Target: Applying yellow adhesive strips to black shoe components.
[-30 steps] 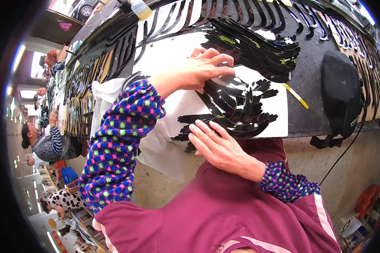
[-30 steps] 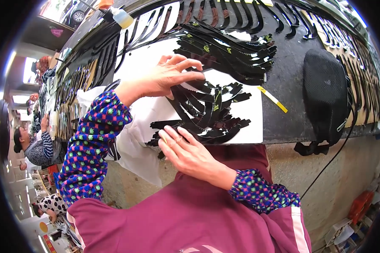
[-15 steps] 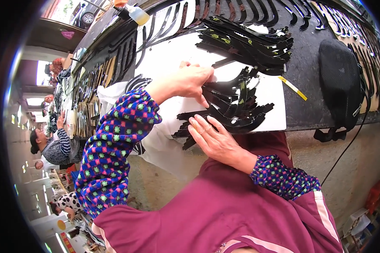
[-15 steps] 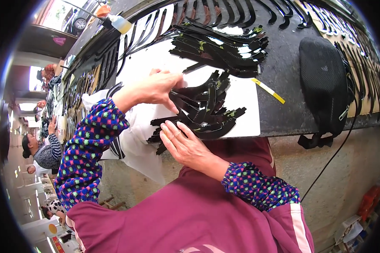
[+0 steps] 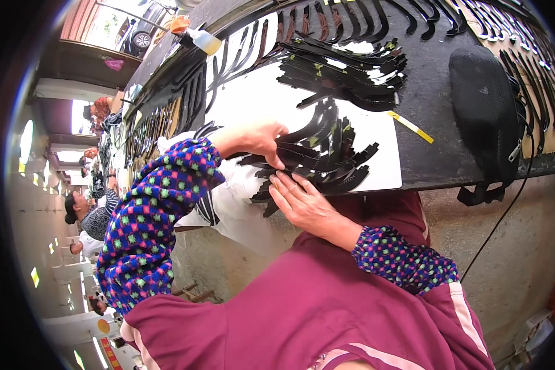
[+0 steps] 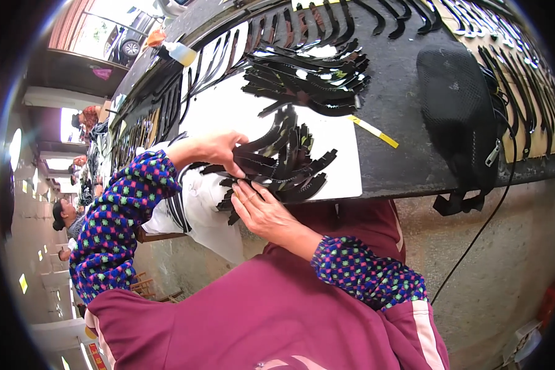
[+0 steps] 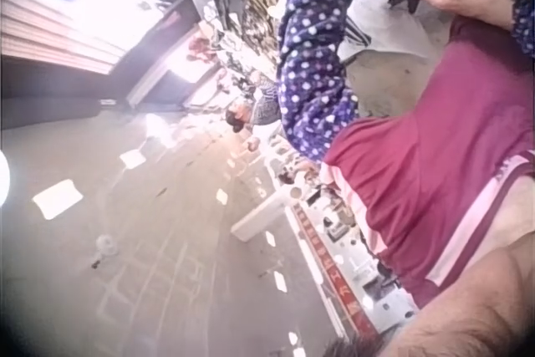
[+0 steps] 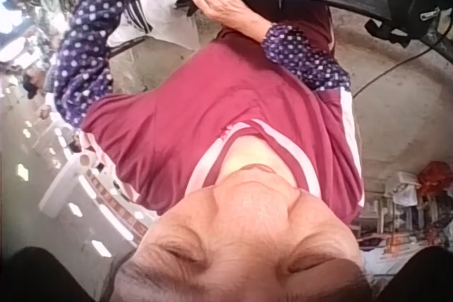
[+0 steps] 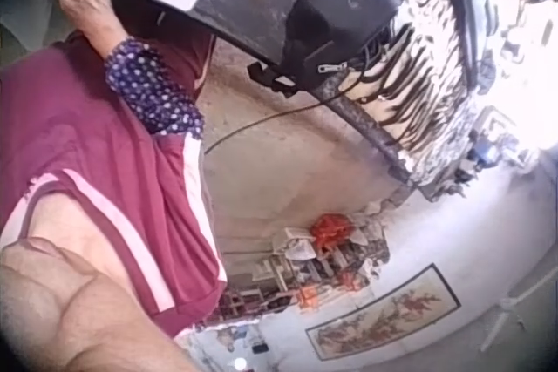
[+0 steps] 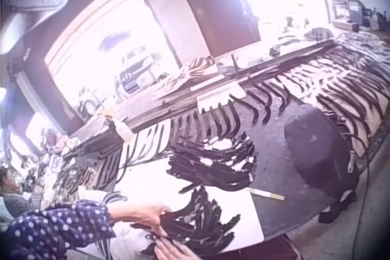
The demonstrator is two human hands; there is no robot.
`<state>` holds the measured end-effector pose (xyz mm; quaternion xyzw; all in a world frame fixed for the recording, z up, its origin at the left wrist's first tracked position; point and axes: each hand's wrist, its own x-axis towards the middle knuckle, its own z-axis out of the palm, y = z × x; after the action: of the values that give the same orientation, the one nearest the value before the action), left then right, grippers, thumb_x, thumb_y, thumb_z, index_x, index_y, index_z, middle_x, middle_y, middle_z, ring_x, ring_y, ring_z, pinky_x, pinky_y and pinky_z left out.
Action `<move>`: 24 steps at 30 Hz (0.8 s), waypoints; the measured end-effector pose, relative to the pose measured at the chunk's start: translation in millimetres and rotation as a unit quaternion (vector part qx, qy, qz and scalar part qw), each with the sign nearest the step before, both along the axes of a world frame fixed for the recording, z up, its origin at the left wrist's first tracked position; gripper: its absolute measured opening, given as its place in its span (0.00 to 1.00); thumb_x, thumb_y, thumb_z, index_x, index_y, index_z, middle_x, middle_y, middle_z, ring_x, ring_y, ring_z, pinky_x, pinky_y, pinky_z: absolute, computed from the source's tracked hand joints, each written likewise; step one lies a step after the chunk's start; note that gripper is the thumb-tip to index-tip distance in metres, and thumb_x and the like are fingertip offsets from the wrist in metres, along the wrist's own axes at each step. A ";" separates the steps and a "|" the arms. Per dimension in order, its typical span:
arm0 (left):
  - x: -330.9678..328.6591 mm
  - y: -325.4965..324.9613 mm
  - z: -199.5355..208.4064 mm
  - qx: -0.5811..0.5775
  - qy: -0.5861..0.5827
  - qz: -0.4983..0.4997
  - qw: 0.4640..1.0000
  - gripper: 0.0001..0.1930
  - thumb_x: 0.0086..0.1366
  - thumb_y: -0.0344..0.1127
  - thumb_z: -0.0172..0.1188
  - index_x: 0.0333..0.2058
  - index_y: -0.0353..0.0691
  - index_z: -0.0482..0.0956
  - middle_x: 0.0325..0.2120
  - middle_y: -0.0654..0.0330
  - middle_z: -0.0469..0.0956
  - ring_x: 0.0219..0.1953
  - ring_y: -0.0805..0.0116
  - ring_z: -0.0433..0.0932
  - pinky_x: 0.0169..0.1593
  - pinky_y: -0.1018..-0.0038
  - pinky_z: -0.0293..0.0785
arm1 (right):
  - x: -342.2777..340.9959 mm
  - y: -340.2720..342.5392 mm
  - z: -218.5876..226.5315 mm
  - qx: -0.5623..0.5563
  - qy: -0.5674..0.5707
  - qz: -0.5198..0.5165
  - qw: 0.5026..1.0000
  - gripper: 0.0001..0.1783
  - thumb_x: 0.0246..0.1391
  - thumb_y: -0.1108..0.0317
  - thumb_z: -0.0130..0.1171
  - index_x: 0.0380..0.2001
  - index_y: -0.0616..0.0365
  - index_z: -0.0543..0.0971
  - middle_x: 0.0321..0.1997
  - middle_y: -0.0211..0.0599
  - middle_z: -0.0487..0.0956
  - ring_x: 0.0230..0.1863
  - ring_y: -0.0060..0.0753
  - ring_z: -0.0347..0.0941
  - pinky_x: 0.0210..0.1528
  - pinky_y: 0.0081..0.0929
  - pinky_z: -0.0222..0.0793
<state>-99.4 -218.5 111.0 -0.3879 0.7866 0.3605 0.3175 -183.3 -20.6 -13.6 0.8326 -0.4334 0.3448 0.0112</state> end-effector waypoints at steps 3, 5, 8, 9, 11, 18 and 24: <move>-2.5 -5.3 1.2 0.031 -0.031 0.001 0.999 0.33 0.42 0.36 0.81 0.47 0.29 0.79 0.34 0.50 0.85 0.37 0.62 0.82 0.45 0.69 0.76 | -0.1 -1.0 -2.5 -0.027 -0.033 0.007 0.999 0.25 0.54 0.68 0.52 0.54 0.72 0.73 0.64 0.59 0.72 0.69 0.52 0.66 0.72 0.49 0.57; -2.2 -3.2 0.5 0.059 -0.041 -0.006 0.997 0.35 0.42 0.35 0.80 0.49 0.28 0.78 0.37 0.49 0.85 0.38 0.62 0.82 0.45 0.69 0.76 | 0.7 -1.6 -3.9 -0.030 -0.036 0.006 0.999 0.26 0.54 0.68 0.52 0.55 0.72 0.73 0.63 0.58 0.73 0.69 0.53 0.66 0.72 0.50 0.56; 1.4 8.7 -1.3 0.010 0.018 -0.016 1.000 0.31 0.42 0.31 0.79 0.46 0.28 0.78 0.35 0.52 0.84 0.37 0.64 0.81 0.44 0.69 0.76 | 2.6 -1.3 -4.8 -0.029 -0.043 0.010 0.999 0.26 0.54 0.68 0.52 0.54 0.72 0.74 0.62 0.58 0.73 0.69 0.53 0.66 0.72 0.52 0.56; 1.8 11.9 -1.9 0.035 0.034 0.026 0.998 0.29 0.42 0.29 0.79 0.45 0.28 0.78 0.34 0.52 0.84 0.36 0.64 0.81 0.44 0.69 0.76 | 3.0 -1.4 -5.2 -0.026 -0.043 0.006 0.999 0.25 0.55 0.68 0.52 0.54 0.72 0.74 0.62 0.58 0.73 0.69 0.53 0.65 0.72 0.53 0.55; 2.0 15.8 -0.3 0.041 0.021 0.039 0.998 0.31 0.41 0.28 0.79 0.46 0.28 0.77 0.36 0.52 0.83 0.39 0.64 0.80 0.46 0.69 0.75 | 4.0 -0.8 -4.3 -0.021 -0.044 0.002 0.999 0.25 0.55 0.68 0.52 0.54 0.71 0.74 0.62 0.57 0.73 0.70 0.53 0.64 0.73 0.53 0.54; 2.9 12.5 6.9 0.039 0.021 0.044 0.998 0.30 0.41 0.23 0.77 0.46 0.29 0.77 0.37 0.55 0.84 0.39 0.67 0.79 0.46 0.71 0.75 | 3.1 -0.1 -1.5 -0.017 -0.052 -0.017 0.998 0.24 0.54 0.69 0.53 0.55 0.68 0.74 0.64 0.51 0.72 0.72 0.49 0.61 0.74 0.53 0.51; -16.1 11.1 35.4 0.041 -0.051 0.036 0.997 0.32 0.44 0.22 0.76 0.51 0.30 0.75 0.41 0.53 0.84 0.42 0.66 0.81 0.50 0.70 0.78 | 5.6 0.9 -8.3 -0.021 -0.033 -0.013 0.999 0.26 0.55 0.68 0.53 0.56 0.69 0.74 0.68 0.53 0.69 0.73 0.52 0.60 0.75 0.56 0.47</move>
<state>-115.4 -207.5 146.5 -0.4205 0.7393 0.3835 0.3599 -177.7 -19.7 -21.9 0.8143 -0.4374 0.3812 0.0186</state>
